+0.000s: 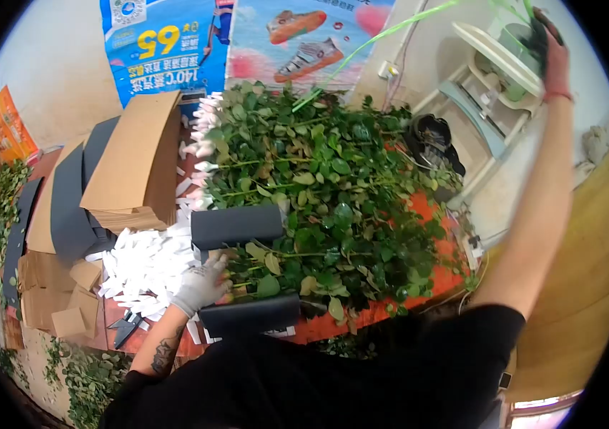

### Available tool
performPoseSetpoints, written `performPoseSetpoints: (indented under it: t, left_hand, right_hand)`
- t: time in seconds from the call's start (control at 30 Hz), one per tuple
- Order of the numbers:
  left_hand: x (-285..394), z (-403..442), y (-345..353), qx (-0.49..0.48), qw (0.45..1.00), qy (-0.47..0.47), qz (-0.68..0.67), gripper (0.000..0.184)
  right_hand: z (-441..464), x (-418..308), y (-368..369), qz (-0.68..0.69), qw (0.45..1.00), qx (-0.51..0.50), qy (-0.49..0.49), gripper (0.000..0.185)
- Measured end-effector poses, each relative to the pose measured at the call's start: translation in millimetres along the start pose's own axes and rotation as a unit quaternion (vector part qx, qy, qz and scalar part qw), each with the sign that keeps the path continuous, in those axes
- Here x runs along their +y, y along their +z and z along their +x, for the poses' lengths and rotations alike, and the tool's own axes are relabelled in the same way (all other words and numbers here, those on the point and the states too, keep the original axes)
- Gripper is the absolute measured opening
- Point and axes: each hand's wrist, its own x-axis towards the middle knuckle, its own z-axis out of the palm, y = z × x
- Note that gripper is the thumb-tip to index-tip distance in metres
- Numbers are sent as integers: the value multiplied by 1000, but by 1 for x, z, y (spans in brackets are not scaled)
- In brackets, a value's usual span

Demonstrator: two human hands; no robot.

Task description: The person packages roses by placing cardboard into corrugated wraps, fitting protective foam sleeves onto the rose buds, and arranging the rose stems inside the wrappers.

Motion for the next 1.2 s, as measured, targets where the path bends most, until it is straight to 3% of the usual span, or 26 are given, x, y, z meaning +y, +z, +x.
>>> performPoseSetpoints:
  t: [0.03, 0.1, 0.13, 0.2, 0.23, 0.27, 0.33, 0.37, 0.43, 0.5, 0.57, 0.6, 0.67, 0.7, 0.73, 0.77, 0.83, 0.9, 0.97, 1.03, 1.1, 1.17, 1.2]
  left_hand:
    - [1, -1, -3, -7, 1000, -8, -13, 66]
    - [3, -3, -6, -3, 1000, 1, -11, 65]
    - [2, -3, -8, 5, 1000, 7, -3, 64]
    - [0, -2, -9, 6, 1000, 17, 1, 63]
    - [-1, -1, -10, 11, 1000, 26, 6, 61]
    - [-2, 0, -11, 10, 1000, 26, 5, 61]
    - [-5, 2, -13, 10, 999, 36, 5, 59]
    - [-6, 3, -14, 11, 999, 40, 4, 58]
    - [-9, 7, -11, 20, 999, 42, 5, 57]
    - [-10, 2, -8, 23, 999, 31, 8, 56]
    - [-4, -1, -13, 23, 999, 25, -8, 57]
    - [-7, -1, -6, 46, 998, 36, 19, 57]
    - [-7, -1, -7, 30, 999, 17, -5, 59]
    - [-6, 0, -8, 10, 1000, 12, -25, 60]
    - [-6, -1, -7, 9, 999, 8, -33, 59]
    - [-6, -1, -7, 10, 999, 2, -32, 59]
    - [-6, 0, -6, 9, 999, 2, -43, 58]
    - [-13, 1, 6, 92, 995, 42, -8, 54]
    - [-8, 1, -5, 103, 992, 46, 63, 52]
    - [-3, 4, -10, 75, 996, 33, 37, 51]
    - [-2, 7, -14, 40, 999, 17, 8, 50]
    - [-1, 8, -17, -42, 998, -25, -45, 49]
    - [-3, 7, -15, -13, 1000, -9, -24, 50]
  right_hand:
    - [5, -18, -31, 16, 993, -32, 112, 37]
    - [16, 19, -127, -238, 911, -233, 245, 38]
    - [-9, 10, -161, -172, 891, -285, 308, 37]
    - [-45, 42, -252, -136, 849, -246, 448, 27]
    - [-57, 46, -291, -129, 791, -279, 530, 23]
    - [-69, 56, -322, -129, 790, -280, 530, 23]
    - [-87, 75, -374, -388, 749, -281, 457, 24]
    - [-91, 73, -376, -508, 709, -274, 406, 25]
    - [-71, 97, -346, -614, 665, -267, 330, 27]
    - [-69, 86, -225, -434, 832, -250, 237, 38]
    - [-83, 41, -62, -403, 865, -297, 47, 40]
    - [-94, 34, 15, -253, 906, -329, 85, 41]
    - [-144, -50, 163, -86, 902, -412, 98, 37]
    - [-171, -93, 221, -74, 895, -433, 78, 39]
    - [-192, -101, 276, -81, 859, -506, -11, 37]
    - [-224, -97, 334, -58, 854, -505, -110, 38]
    - [-270, -120, 431, -45, 810, -562, -158, 45]
    - [-326, -104, 521, -63, 824, -515, -229, 32]
    - [-345, -110, 559, -173, 755, -597, -208, 31]
    - [-371, -88, 588, -210, 748, -578, -250, 23]
    - [-358, -89, 583, -221, 731, -590, -262, 26]
    - [-338, -84, 570, -214, 742, -556, -306, 25]
    - [-337, -59, 570, -161, 829, -432, -317, 26]
